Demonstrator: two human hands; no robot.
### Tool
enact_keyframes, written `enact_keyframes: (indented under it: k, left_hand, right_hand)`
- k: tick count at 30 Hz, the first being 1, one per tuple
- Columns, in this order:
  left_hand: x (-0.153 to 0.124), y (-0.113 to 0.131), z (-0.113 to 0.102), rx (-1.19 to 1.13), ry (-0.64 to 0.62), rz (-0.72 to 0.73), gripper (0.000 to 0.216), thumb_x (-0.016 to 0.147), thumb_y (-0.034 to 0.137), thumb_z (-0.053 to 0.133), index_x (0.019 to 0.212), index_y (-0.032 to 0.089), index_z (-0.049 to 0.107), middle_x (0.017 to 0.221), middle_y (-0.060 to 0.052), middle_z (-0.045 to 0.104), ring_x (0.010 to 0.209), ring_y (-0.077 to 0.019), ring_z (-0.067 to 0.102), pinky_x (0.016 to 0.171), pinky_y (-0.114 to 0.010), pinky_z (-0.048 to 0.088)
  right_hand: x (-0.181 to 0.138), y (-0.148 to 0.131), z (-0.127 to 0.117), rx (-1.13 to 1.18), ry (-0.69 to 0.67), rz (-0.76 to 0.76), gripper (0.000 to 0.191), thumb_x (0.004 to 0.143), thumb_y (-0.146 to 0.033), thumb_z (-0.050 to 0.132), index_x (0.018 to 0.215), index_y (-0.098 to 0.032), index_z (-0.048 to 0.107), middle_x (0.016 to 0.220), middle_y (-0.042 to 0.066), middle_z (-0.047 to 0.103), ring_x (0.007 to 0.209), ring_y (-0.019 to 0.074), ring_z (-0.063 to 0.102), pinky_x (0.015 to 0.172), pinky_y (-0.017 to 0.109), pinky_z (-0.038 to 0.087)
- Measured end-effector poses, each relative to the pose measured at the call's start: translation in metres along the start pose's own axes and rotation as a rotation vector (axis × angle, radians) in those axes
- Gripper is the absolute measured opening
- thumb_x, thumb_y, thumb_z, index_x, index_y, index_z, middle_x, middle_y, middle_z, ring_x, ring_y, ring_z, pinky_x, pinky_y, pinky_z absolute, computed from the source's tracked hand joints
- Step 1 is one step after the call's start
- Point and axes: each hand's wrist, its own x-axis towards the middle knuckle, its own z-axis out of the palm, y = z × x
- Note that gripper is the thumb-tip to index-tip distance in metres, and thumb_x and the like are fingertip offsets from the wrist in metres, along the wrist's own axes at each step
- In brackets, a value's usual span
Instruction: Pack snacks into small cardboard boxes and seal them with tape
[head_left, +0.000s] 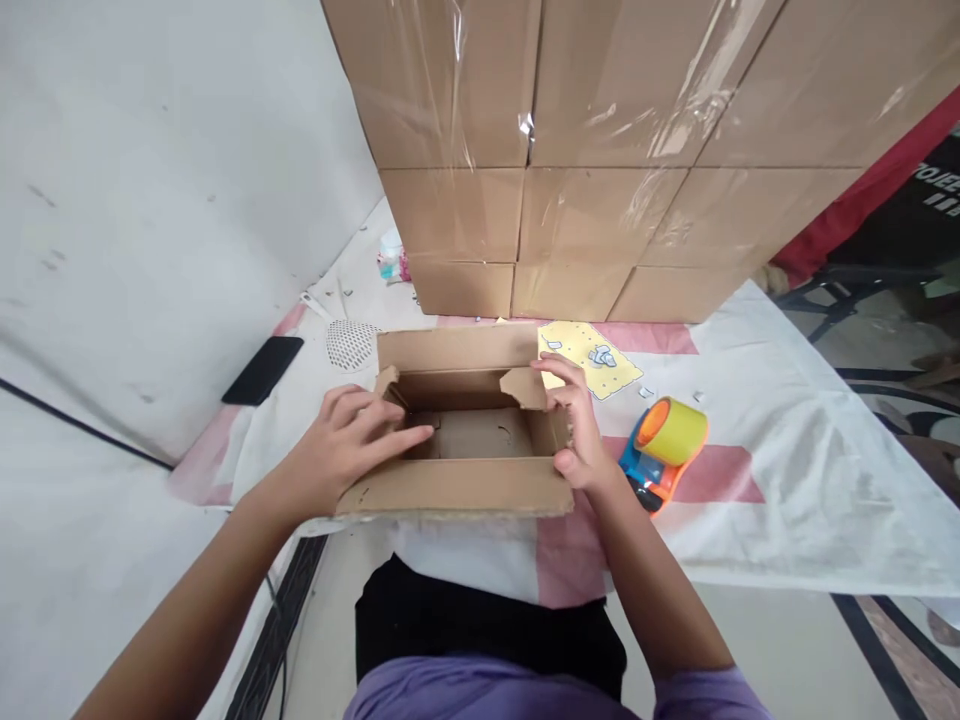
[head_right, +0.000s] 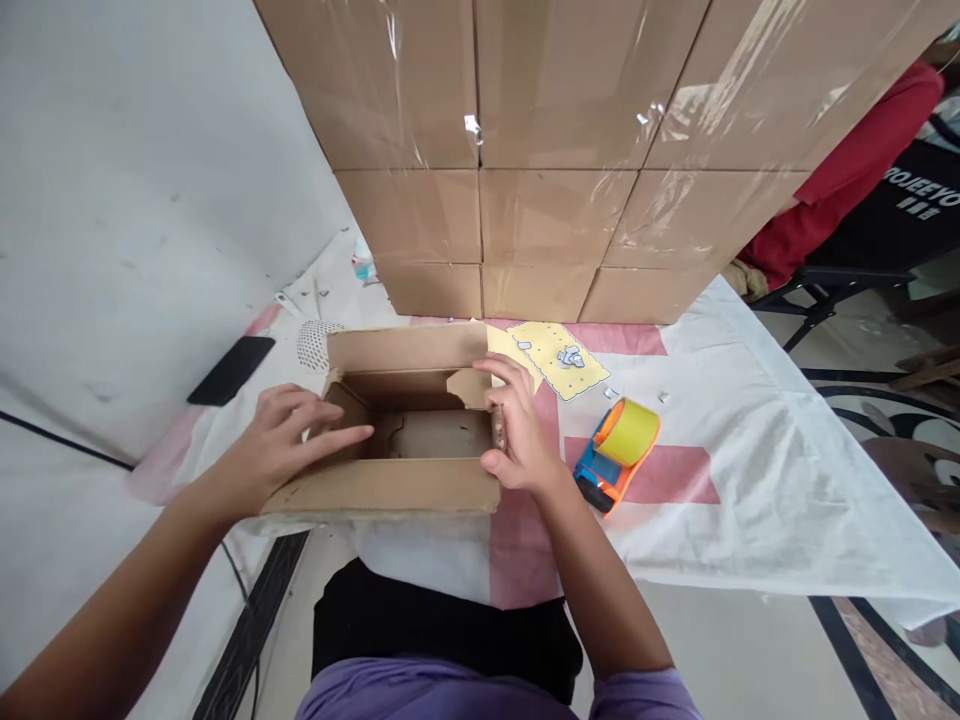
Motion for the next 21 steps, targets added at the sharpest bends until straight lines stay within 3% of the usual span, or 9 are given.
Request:
enact_keyframes:
  k: [3, 5, 7, 10, 12, 14, 16, 18, 21]
  left_hand:
    - [-0.014, -0.004, 0.025, -0.060, 0.396, -0.174, 0.051, 0.086, 0.052, 0.069, 0.130, 0.028, 0.059, 0.110, -0.011, 0.059, 0.104, -0.0295, 0.055, 0.094, -0.048, 0.048]
    - [-0.024, -0.004, 0.045, -0.155, 0.632, -0.294, 0.058, 0.081, 0.057, 0.075, 0.126, 0.027, 0.056, 0.113, -0.011, 0.056, 0.104, -0.0284, 0.056, 0.090, -0.046, 0.051]
    - [-0.033, 0.000, 0.062, -0.206, 0.727, -0.406, 0.054, 0.083, 0.056, 0.073, 0.126, 0.026, 0.057, 0.123, -0.012, 0.056, 0.111, -0.0289, 0.057, 0.095, -0.048, 0.050]
    - [-0.043, 0.005, 0.071, -0.137, 0.671, -0.466, 0.046, 0.089, 0.049, 0.068, 0.129, 0.025, 0.062, 0.143, -0.015, 0.050, 0.125, -0.0322, 0.052, 0.102, -0.051, 0.047]
    - [-0.046, 0.004, 0.065, -0.055, 0.579, -0.372, 0.043, 0.091, 0.043, 0.065, 0.131, 0.027, 0.065, 0.149, -0.014, 0.046, 0.128, -0.0337, 0.049, 0.102, -0.051, 0.047]
    - [-0.043, 0.000, 0.049, 0.007, 0.422, -0.252, 0.041, 0.090, 0.040, 0.066, 0.130, 0.031, 0.068, 0.150, -0.012, 0.046, 0.129, -0.0347, 0.048, 0.105, -0.053, 0.045]
    - [-0.036, -0.006, 0.031, 0.007, 0.223, -0.206, 0.045, 0.088, 0.038, 0.069, 0.133, 0.035, 0.068, 0.152, -0.010, 0.044, 0.129, -0.0350, 0.049, 0.107, -0.054, 0.045]
    - [-0.025, -0.010, 0.017, -0.054, 0.068, -0.248, 0.059, 0.087, 0.039, 0.071, 0.145, 0.037, 0.058, 0.157, -0.010, 0.037, 0.127, -0.0331, 0.053, 0.105, -0.051, 0.050]
    - [-0.015, -0.009, 0.015, -0.177, -0.003, -0.365, 0.079, 0.089, 0.044, 0.069, 0.160, 0.035, 0.034, 0.164, -0.013, 0.029, 0.128, -0.0320, 0.057, 0.104, -0.048, 0.052]
  right_hand:
    - [-0.003, 0.001, -0.001, 0.000, 0.102, 0.079, 0.032, 0.091, -0.055, 0.060, 0.099, -0.027, 0.046, 0.136, 0.011, 0.052, 0.131, 0.0358, 0.049, 0.107, 0.061, 0.041]
    - [-0.005, 0.002, -0.002, 0.021, 0.120, 0.102, 0.026, 0.088, -0.044, 0.065, 0.099, -0.026, 0.048, 0.134, 0.012, 0.053, 0.128, 0.0347, 0.052, 0.104, 0.058, 0.043]
    - [-0.006, 0.004, -0.002, 0.060, 0.109, 0.095, 0.026, 0.088, -0.044, 0.066, 0.102, -0.027, 0.053, 0.136, 0.012, 0.053, 0.130, 0.0347, 0.052, 0.104, 0.058, 0.043]
    - [-0.005, 0.006, -0.004, 0.116, 0.044, 0.069, 0.043, 0.090, -0.067, 0.056, 0.109, -0.029, 0.064, 0.146, 0.009, 0.048, 0.138, 0.0367, 0.045, 0.111, 0.061, 0.038]
    - [-0.003, 0.008, -0.008, 0.149, 0.010, 0.047, 0.065, 0.091, -0.082, 0.035, 0.109, -0.033, 0.072, 0.152, 0.004, 0.045, 0.143, 0.0374, 0.040, 0.116, 0.063, 0.031]
    - [0.001, 0.010, -0.012, 0.161, -0.011, 0.024, 0.078, 0.090, -0.086, 0.019, 0.101, -0.036, 0.078, 0.156, -0.003, 0.043, 0.145, 0.0368, 0.037, 0.121, 0.063, 0.024]
    - [0.007, 0.011, -0.017, 0.130, -0.055, -0.001, 0.082, 0.090, -0.086, 0.016, 0.090, -0.036, 0.081, 0.158, -0.007, 0.043, 0.147, 0.0371, 0.033, 0.124, 0.064, 0.018]
    - [0.012, 0.011, -0.022, 0.071, -0.109, -0.006, 0.084, 0.089, -0.087, 0.016, 0.084, -0.035, 0.082, 0.158, -0.008, 0.045, 0.149, 0.0383, 0.029, 0.124, 0.066, 0.014]
    - [0.013, 0.009, -0.027, -0.009, -0.130, 0.013, 0.085, 0.088, -0.088, 0.017, 0.083, -0.033, 0.082, 0.157, -0.007, 0.047, 0.149, 0.0394, 0.027, 0.124, 0.068, 0.016]
